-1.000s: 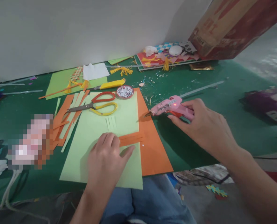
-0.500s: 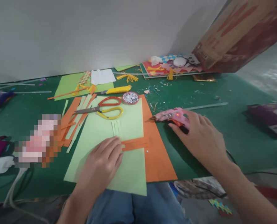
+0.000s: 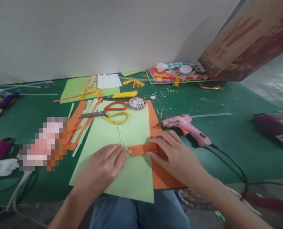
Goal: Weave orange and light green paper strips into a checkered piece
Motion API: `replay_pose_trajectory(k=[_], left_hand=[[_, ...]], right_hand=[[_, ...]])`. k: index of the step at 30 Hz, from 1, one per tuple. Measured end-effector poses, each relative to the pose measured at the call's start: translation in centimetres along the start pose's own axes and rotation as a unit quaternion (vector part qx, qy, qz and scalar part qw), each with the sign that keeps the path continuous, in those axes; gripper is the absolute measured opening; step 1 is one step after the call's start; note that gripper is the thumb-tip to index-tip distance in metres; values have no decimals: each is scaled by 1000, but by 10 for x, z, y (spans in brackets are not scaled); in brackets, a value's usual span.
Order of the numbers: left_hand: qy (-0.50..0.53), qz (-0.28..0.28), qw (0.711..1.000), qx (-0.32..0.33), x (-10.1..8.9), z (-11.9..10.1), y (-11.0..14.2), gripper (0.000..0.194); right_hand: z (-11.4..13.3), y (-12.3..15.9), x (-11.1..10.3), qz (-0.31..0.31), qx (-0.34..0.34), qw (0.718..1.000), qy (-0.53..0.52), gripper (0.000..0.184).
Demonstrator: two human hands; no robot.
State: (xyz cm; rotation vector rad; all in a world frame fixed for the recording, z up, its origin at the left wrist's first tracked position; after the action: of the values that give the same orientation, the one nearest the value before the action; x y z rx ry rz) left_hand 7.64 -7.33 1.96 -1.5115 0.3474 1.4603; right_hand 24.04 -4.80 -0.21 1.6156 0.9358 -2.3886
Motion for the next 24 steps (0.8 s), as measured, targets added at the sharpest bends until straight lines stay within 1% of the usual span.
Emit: replay_pose_trajectory(k=[2, 6, 10, 13, 16, 18, 20, 22, 24], left_hand=[[23, 2, 1000, 7, -1, 1, -1, 25], [57, 17, 998, 23, -1, 2, -1, 30], [71, 43, 996, 31, 4, 6, -3, 33], [83, 53, 995, 29, 6, 10, -7, 38], [117, 58, 991, -12, 7, 15, -9, 43], [140, 57, 987, -45, 8, 17, -10, 40], [154, 59, 984, -64, 10, 17, -9, 34], [156, 63, 984, -67, 12, 17, -8, 29], [148, 63, 985, -62, 14, 16, -7, 26]], right_hand=[[-2, 0, 0, 9, 15, 999, -34, 9], [-5, 4, -3, 26, 41, 994, -98, 13], [-1, 9, -9, 26, 42, 989, -141, 12], [4, 11, -13, 33, 23, 986, -159, 7], [8, 12, -19, 29, -3, 986, -167, 1], [11, 13, -23, 21, -19, 986, -166, 4], [17, 15, -26, 19, -37, 987, -157, 5], [26, 16, -26, 25, -59, 988, -141, 8], [36, 16, -24, 28, -84, 988, -125, 16]])
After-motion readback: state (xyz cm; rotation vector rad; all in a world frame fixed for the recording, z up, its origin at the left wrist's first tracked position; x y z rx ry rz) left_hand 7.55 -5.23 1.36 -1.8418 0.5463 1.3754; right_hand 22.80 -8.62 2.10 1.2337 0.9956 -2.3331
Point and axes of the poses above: each hand's wrist, its own y-axis away from the middle knuckle, its own x-axis out of the palm, z = x × y, the point moved 6 cm from there along -y, towards the middle knuckle
